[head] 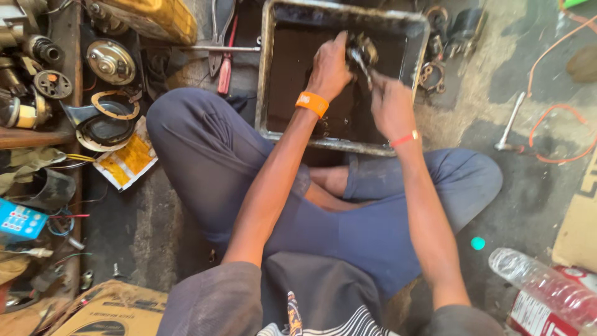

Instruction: The person scrubs a mechanical part with a brush in a tray of dark liquid, repeatedly dipping and scrubbing the component to remove grime. The person briefly wipes the part with a cloth before continuing to scrub it in the liquid.

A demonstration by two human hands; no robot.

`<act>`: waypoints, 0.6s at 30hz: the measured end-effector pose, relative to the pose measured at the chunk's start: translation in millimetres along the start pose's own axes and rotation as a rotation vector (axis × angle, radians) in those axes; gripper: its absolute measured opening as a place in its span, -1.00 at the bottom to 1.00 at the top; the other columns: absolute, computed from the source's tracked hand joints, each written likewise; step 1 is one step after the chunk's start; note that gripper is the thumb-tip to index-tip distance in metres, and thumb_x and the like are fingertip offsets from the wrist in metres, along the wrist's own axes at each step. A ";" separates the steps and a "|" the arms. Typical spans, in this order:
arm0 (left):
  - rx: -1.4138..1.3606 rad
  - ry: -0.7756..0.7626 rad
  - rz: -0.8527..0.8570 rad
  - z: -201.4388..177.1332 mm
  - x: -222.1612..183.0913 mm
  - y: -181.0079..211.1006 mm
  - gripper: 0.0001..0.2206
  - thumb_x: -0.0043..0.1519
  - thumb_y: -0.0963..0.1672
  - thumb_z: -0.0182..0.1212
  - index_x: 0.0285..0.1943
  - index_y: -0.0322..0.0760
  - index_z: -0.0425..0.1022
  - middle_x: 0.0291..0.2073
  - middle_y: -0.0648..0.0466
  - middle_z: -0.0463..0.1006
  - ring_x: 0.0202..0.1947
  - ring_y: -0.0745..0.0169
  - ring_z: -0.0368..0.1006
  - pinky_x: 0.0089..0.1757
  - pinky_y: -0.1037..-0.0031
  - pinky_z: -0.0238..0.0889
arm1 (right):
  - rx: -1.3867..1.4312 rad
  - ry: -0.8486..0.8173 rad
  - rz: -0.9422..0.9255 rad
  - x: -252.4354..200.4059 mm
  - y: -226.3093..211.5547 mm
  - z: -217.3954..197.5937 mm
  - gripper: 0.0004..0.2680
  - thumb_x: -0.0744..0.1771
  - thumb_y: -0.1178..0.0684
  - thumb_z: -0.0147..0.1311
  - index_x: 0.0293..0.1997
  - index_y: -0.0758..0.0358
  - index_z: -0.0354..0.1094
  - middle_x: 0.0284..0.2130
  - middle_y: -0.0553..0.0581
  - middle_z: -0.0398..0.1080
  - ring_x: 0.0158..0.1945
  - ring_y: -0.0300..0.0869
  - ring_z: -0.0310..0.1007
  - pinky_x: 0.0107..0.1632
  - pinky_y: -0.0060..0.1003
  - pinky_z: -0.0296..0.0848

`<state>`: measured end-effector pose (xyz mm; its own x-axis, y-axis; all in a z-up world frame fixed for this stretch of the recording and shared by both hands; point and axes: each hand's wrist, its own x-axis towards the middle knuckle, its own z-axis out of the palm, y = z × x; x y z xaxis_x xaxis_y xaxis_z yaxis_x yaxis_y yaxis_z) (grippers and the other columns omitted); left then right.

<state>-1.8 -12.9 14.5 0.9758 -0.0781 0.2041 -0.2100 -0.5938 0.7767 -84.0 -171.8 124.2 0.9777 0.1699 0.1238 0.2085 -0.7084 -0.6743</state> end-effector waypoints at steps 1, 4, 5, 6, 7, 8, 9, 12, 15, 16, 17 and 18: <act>0.013 -0.008 0.005 -1.0 4.8 0.8 -0.29 -0.25 -0.27 0.55 0.15 -0.49 0.35 -0.21 -0.35 0.56 -0.13 -0.46 0.48 -0.12 0.04 0.40 | -0.013 -0.007 0.008 4.7 -0.9 -1.5 -0.78 0.38 0.25 -0.01 0.12 0.44 0.45 -0.22 0.50 0.46 -0.10 0.30 0.50 -0.07 -0.02 0.48; 0.050 -0.051 0.012 -4.1 -2.3 -1.1 -0.37 -0.18 -0.28 0.50 0.15 -0.42 0.38 -0.19 -0.31 0.58 -0.10 -0.45 0.48 -0.10 0.04 0.41 | -0.035 -0.041 0.067 -0.6 -2.7 1.9 -0.77 0.37 0.24 -0.02 0.13 0.42 0.45 -0.26 0.48 0.47 -0.13 0.29 0.52 -0.08 0.01 0.46; 0.052 -0.063 0.023 -3.2 -7.3 -0.9 -0.39 -0.16 -0.27 0.51 0.14 -0.40 0.39 -0.19 -0.30 0.59 -0.09 -0.44 0.48 -0.10 0.04 0.42 | -0.043 -0.052 0.100 -7.4 -1.6 1.4 -0.78 0.39 0.24 -0.01 0.14 0.41 0.46 -0.27 0.51 0.44 -0.15 0.30 0.50 -0.11 0.03 0.45; 0.055 -0.077 0.056 -2.7 -2.9 0.9 -0.40 -0.14 -0.26 0.52 0.13 -0.39 0.39 -0.18 -0.28 0.59 -0.08 -0.43 0.48 -0.10 0.03 0.42 | -0.052 -0.039 0.131 -7.9 0.0 -0.8 -0.79 0.40 0.23 -0.01 0.15 0.40 0.46 -0.28 0.53 0.42 -0.16 0.31 0.49 -0.13 0.05 0.43; 0.013 -0.067 0.052 -2.4 -0.6 3.4 -0.40 -0.16 -0.26 0.53 0.11 -0.38 0.40 -0.20 -0.28 0.60 -0.10 -0.42 0.50 -0.11 0.04 0.42 | -0.051 -0.027 0.098 -9.5 1.2 -4.2 -0.78 0.39 0.23 -0.01 0.14 0.40 0.47 -0.28 0.52 0.43 -0.17 0.32 0.49 -0.13 0.06 0.43; -0.031 -0.045 0.046 -2.7 3.5 5.3 -0.40 -0.18 -0.27 0.53 0.10 -0.36 0.42 -0.21 -0.27 0.60 -0.12 -0.41 0.51 -0.12 0.05 0.43 | -0.054 -0.018 0.054 -7.2 2.3 -7.6 -0.78 0.38 0.24 -0.01 0.12 0.40 0.47 -0.29 0.50 0.45 -0.18 0.32 0.49 -0.13 0.07 0.43; -0.076 -0.024 0.041 -2.9 8.9 6.8 -0.40 -0.20 -0.27 0.53 0.09 -0.35 0.43 -0.22 -0.26 0.61 -0.13 -0.39 0.52 -0.13 0.06 0.43 | -0.059 -0.008 0.010 -3.2 3.4 -9.7 -0.77 0.36 0.24 -0.01 0.11 0.41 0.47 -0.29 0.49 0.46 -0.19 0.32 0.49 -0.13 0.08 0.44; 0.061 -0.019 0.132 -6.4 -0.6 4.8 -0.34 -0.26 -0.29 0.48 0.12 -0.45 0.38 -0.28 -0.32 0.56 -0.17 -0.46 0.48 -0.13 0.02 0.41 | -0.018 -0.047 0.101 -5.3 2.9 -2.7 -0.78 0.38 0.24 -0.06 0.11 0.37 0.46 -0.33 0.45 0.48 -0.20 0.31 0.51 -0.16 0.06 0.44; 0.005 -0.169 0.030 -6.0 -5.9 14.6 -0.50 0.02 -0.28 0.46 0.17 -0.31 0.43 -0.18 -0.24 0.60 -0.06 -0.38 0.50 -0.07 0.04 0.41 | -0.050 0.026 0.043 -9.6 6.5 -4.9 -0.81 0.40 0.20 0.03 0.13 0.38 0.46 -0.30 0.51 0.42 -0.17 0.33 0.49 -0.11 0.08 0.43; 0.008 -0.171 0.044 -9.8 2.1 17.5 -0.47 -0.04 -0.27 0.48 0.15 -0.32 0.43 -0.17 -0.25 0.59 -0.05 -0.38 0.49 -0.05 0.06 0.40 | -0.037 0.012 0.060 -4.1 8.0 -9.2 -0.80 0.39 0.18 0.04 0.11 0.37 0.47 -0.30 0.51 0.43 -0.17 0.33 0.49 -0.11 0.07 0.44; 0.011 -0.174 0.057 -14.4 10.8 19.2 -0.43 -0.10 -0.26 0.50 0.14 -0.32 0.43 -0.16 -0.27 0.58 -0.05 -0.38 0.48 -0.04 0.07 0.39 | -0.023 -0.001 0.076 -2.7 9.3 -15.5 -0.80 0.38 0.16 0.05 0.10 0.37 0.48 -0.31 0.51 0.43 -0.17 0.32 0.49 -0.11 0.06 0.46; 0.015 -0.181 0.048 -19.4 7.7 17.8 -0.40 -0.16 -0.25 0.53 0.13 -0.33 0.43 -0.15 -0.28 0.57 -0.04 -0.38 0.47 -0.02 0.08 0.38 | -0.002 -0.035 0.098 -7.8 9.6 -17.1 -0.79 0.37 0.14 0.06 0.08 0.36 0.49 -0.31 0.51 0.43 -0.18 0.32 0.48 -0.12 0.04 0.47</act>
<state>0.9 -8.6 41.5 0.9599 -0.2487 0.1294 -0.2572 -0.5975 0.7595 -89.1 -191.7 129.2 0.9919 0.1235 0.0313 0.1116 -0.7241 -0.6806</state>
